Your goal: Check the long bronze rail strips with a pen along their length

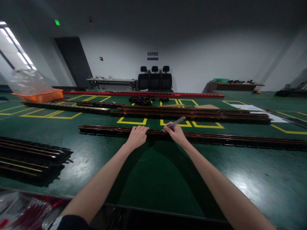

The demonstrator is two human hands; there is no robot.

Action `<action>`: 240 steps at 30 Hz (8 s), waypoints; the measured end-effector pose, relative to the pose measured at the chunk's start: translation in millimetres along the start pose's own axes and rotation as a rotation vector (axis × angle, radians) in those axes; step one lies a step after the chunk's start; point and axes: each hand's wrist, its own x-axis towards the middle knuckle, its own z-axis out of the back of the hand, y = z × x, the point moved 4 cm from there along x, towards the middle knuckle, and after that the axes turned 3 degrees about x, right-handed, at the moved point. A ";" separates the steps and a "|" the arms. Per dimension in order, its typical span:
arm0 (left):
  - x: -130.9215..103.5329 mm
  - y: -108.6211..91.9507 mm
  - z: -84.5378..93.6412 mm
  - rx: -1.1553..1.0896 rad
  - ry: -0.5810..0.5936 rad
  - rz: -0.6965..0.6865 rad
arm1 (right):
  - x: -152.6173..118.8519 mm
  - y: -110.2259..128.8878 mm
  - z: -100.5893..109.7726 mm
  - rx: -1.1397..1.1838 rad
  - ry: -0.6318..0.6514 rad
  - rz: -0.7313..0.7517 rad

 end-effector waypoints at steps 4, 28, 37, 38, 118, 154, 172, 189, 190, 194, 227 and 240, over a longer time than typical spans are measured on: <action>0.2 1.0 -0.2 -0.009 0.004 0.007 | -0.2 0.5 0.2 -0.003 0.021 -0.013; 2.7 -7.7 1.1 0.051 -0.047 0.114 | 1.0 0.2 -0.2 -0.040 0.033 0.020; 3.4 -6.7 3.8 0.043 -0.057 0.115 | 1.7 2.3 5.0 -0.049 0.023 0.015; 3.2 -5.9 4.0 0.041 -0.057 0.119 | 1.9 1.9 6.5 -0.060 0.015 0.014; 0.5 0.4 -1.2 -0.011 -0.010 -0.007 | -0.3 -4.2 -1.2 0.052 0.050 0.000; 2.9 -10.9 2.2 0.048 0.000 0.072 | 1.8 -8.8 2.4 -0.041 0.110 0.015; 3.5 -20.1 1.1 0.076 -0.136 0.092 | -0.4 -8.1 12.8 0.042 0.116 0.004; 2.5 -21.6 1.3 0.036 -0.158 0.083 | -8.4 -1.1 13.1 -0.099 0.042 0.080; 2.5 -21.5 1.0 0.034 -0.161 0.083 | -8.5 -0.7 12.9 -0.110 0.036 0.089; 2.5 -20.4 -0.2 0.048 -0.167 0.085 | -9.4 0.6 13.3 -0.140 0.015 0.100; 3.5 -17.4 -0.5 -0.053 -0.046 0.018 | -11.6 0.4 13.1 -0.047 0.026 0.063; 3.5 -13.4 -4.0 0.001 -0.026 -0.039 | -8.5 -5.1 10.4 -0.074 0.063 0.119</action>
